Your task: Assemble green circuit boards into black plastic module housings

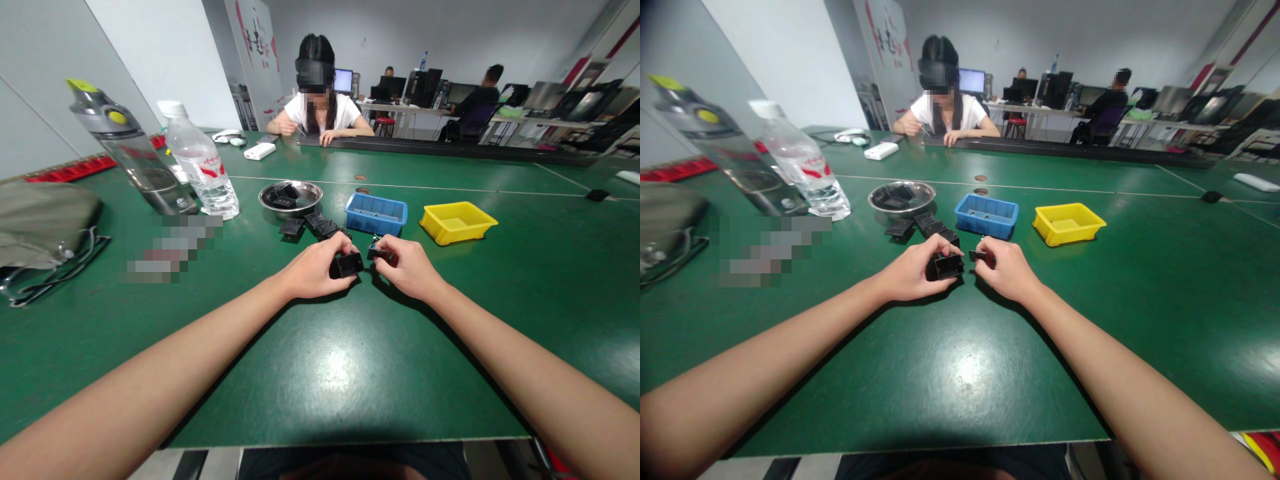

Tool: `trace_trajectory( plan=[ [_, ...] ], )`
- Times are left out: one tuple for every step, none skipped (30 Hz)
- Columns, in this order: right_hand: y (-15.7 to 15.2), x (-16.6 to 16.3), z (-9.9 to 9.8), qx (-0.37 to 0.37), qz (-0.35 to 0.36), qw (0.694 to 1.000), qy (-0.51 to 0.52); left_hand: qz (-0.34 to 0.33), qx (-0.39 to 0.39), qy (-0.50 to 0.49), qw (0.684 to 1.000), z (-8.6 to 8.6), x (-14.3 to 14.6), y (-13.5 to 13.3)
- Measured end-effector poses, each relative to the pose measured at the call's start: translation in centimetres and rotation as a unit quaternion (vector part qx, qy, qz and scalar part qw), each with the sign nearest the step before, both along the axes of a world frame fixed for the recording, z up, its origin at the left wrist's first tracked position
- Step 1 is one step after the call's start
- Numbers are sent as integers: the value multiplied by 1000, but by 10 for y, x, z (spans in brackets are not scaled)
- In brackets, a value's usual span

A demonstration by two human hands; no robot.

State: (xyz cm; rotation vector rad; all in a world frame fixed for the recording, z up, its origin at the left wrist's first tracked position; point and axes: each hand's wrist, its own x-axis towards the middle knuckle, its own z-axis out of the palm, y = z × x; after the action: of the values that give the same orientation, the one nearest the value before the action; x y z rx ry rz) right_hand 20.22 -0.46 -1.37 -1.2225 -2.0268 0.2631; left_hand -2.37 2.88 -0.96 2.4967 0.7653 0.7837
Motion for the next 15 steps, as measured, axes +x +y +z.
trace_trajectory(
  plan=[
    [0, 0, 0, 3, -3, 1000, 0, 0, -2, 1, 1000, 0, 0, 0],
    [1, 0, 0, 6, -6, 1000, 0, -1, -4, 2, 1000, 0, 0, 0],
    [1, 1, 0, 10, -7, 1000, -1, -2, -4, 4, 1000, 0, 0, 0],
    [2, 1, -1, 14, -8, 1000, -4, -3, -4, 6, 1000, -1, 0, 0],
    [2, 2, -1, 16, -7, 1000, -8, -4, -2, 8, 1000, -1, 0, 1],
    [2, 2, -1, 18, -5, 1000, -14, -5, -2, 11, 1000, -1, 0, 1],
    [3, 3, -1, 17, -3, 1000, -21, -5, -1, 16, 1000, -1, 0, 1],
    [3, 3, -1, 14, -2, 1000, -27, -4, -2, 21, 1000, -1, 0, 1],
    [3, 3, -1, 9, -1, 999, -33, -3, -2, 26, 1000, -1, 0, 1],
    [4, 3, -1, 1, -3, 999, -39, -3, -4, 31, 1000, -1, 0, 1],
    [4, 3, -1, -10, -4, 999, -44, -2, -6, 34, 999, -1, 0, 1],
    [4, 3, -1, -22, -6, 999, -49, -2, -9, 35, 999, -1, 0, 2],
    [4, 3, -2, -33, -8, 998, -52, -2, -12, 35, 999, -1, 0, 2],
    [4, 2, -2, -42, -8, 998, -55, -1, -15, 34, 999, -1, 0, 2],
    [4, 2, -2, -48, -8, 997, -56, -1, -18, 33, 999, -1, 0, 2]
  ],
)
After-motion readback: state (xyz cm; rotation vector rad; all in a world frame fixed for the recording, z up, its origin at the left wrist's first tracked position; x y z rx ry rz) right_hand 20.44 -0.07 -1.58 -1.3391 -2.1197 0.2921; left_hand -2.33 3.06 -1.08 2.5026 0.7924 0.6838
